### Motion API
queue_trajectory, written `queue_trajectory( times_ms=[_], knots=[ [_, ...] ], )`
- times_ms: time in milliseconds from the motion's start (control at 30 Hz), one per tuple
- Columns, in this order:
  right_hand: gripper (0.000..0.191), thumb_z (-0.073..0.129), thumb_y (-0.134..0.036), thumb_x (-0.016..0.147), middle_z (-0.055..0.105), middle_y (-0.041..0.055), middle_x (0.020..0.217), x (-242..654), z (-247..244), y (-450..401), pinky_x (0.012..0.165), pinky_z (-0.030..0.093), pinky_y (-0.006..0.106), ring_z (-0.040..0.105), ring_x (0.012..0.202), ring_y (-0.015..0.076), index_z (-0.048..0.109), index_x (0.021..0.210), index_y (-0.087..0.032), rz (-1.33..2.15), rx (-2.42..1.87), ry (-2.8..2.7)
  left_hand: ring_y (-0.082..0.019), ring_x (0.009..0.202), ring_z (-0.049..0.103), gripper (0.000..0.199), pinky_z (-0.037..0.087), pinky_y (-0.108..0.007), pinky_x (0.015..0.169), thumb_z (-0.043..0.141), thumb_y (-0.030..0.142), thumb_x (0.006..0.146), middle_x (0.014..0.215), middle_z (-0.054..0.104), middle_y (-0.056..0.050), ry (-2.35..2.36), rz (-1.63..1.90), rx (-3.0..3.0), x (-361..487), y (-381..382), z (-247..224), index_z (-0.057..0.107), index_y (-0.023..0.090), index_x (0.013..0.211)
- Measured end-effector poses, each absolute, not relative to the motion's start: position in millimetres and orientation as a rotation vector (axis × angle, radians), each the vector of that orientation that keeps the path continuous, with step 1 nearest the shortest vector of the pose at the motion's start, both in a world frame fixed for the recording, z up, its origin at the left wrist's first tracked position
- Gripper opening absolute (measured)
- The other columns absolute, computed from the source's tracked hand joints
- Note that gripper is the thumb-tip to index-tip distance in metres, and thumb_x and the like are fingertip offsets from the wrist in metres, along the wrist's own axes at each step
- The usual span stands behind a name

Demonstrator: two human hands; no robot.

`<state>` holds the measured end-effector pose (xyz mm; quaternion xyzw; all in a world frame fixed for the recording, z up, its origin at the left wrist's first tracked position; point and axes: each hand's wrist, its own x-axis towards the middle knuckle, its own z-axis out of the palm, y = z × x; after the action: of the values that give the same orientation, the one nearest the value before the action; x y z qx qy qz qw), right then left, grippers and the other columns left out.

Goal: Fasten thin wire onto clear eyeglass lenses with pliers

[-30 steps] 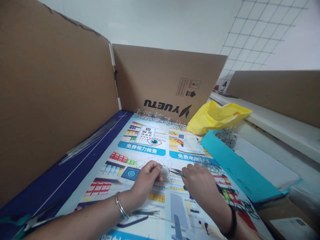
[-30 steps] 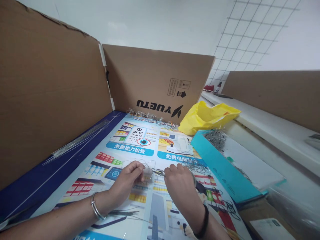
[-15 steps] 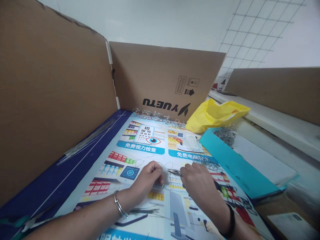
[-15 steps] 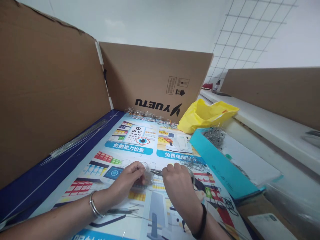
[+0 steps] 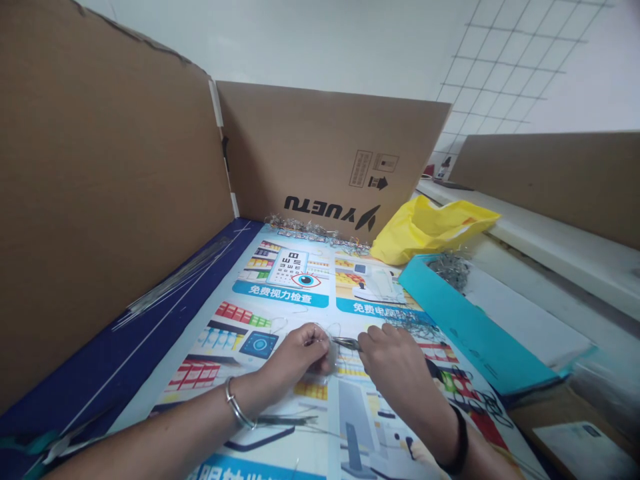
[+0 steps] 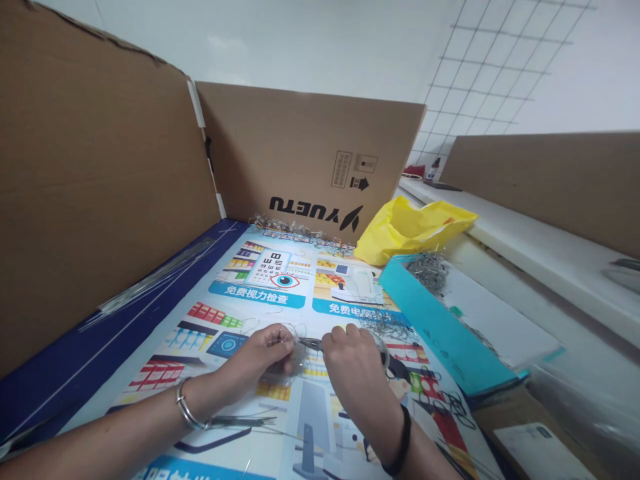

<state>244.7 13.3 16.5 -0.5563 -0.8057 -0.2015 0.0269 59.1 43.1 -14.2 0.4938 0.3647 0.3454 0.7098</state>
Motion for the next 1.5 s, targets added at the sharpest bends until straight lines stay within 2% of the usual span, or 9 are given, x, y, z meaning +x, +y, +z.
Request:
queue_trajectory(
  times_ms=[133,400,700,1167,1367,1500],
  knots=[
    [0.011,0.061,-0.012,0.075,0.058,0.0026,0.068,245.6,16.7,13.1,0.059,0.02,0.034,0.046,0.067,0.02,0.059,0.069,-0.021,-0.626,-1.715,-2.49,-0.011,0.055,0.051,0.02,0.038,-0.025,0.056,0.057,0.034,0.079,0.06,0.057,0.0,0.808,0.754,1.088,56.6,43.1,-10.7,0.049,0.018,0.07],
    [0.01,0.064,-0.014,0.074,0.057,0.0018,0.068,244.7,12.8,15.6,0.06,0.02,0.034,0.044,0.068,0.0194,0.058,0.069,-0.021,-0.643,-1.674,-2.457,-0.01,0.049,0.049,0.017,0.034,-0.024,0.052,0.055,0.024,0.077,0.056,0.053,-0.001,0.752,0.749,0.972,54.3,47.7,-7.6,0.052,0.014,0.063],
    [0.008,0.063,-0.019,0.076,0.058,0.0017,0.07,245.2,18.4,16.2,0.063,0.021,0.033,0.045,0.071,0.0187,0.06,0.069,-0.021,-0.579,-1.696,-2.437,-0.01,0.055,0.05,0.012,0.038,-0.023,0.055,0.061,0.019,0.073,0.067,0.054,-0.001,0.665,0.788,0.646,52.6,54.4,-14.6,0.052,0.014,0.067],
    [0.011,0.059,-0.012,0.076,0.059,0.0023,0.069,242.1,12.6,11.7,0.061,0.022,0.033,0.048,0.068,0.0188,0.06,0.07,-0.02,-0.589,-1.768,-2.442,-0.009,0.057,0.05,0.016,0.039,-0.022,0.056,0.059,0.023,0.077,0.067,0.054,-0.001,0.593,0.762,0.653,57.6,47.3,-17.3,0.048,0.014,0.069],
    [0.012,0.056,-0.017,0.08,0.063,0.0029,0.071,243.2,27.6,9.4,0.059,0.022,0.031,0.053,0.069,0.0174,0.062,0.07,-0.02,-0.375,-1.866,-2.505,-0.01,0.051,0.05,0.022,0.041,-0.025,0.055,0.059,0.036,0.079,0.06,0.054,0.001,0.786,0.767,0.838,58.8,46.8,-20.7,0.046,0.019,0.078],
    [0.022,0.049,-0.028,0.084,0.065,0.0034,0.071,243.4,39.2,10.9,0.055,0.02,0.028,0.055,0.064,0.0153,0.062,0.069,-0.02,-0.1,-1.945,-2.499,-0.009,0.05,0.05,0.022,0.041,-0.025,0.055,0.06,0.038,0.079,0.059,0.054,0.002,0.822,0.749,0.932,58.1,48.1,-21.4,0.05,0.019,0.081]
  ],
)
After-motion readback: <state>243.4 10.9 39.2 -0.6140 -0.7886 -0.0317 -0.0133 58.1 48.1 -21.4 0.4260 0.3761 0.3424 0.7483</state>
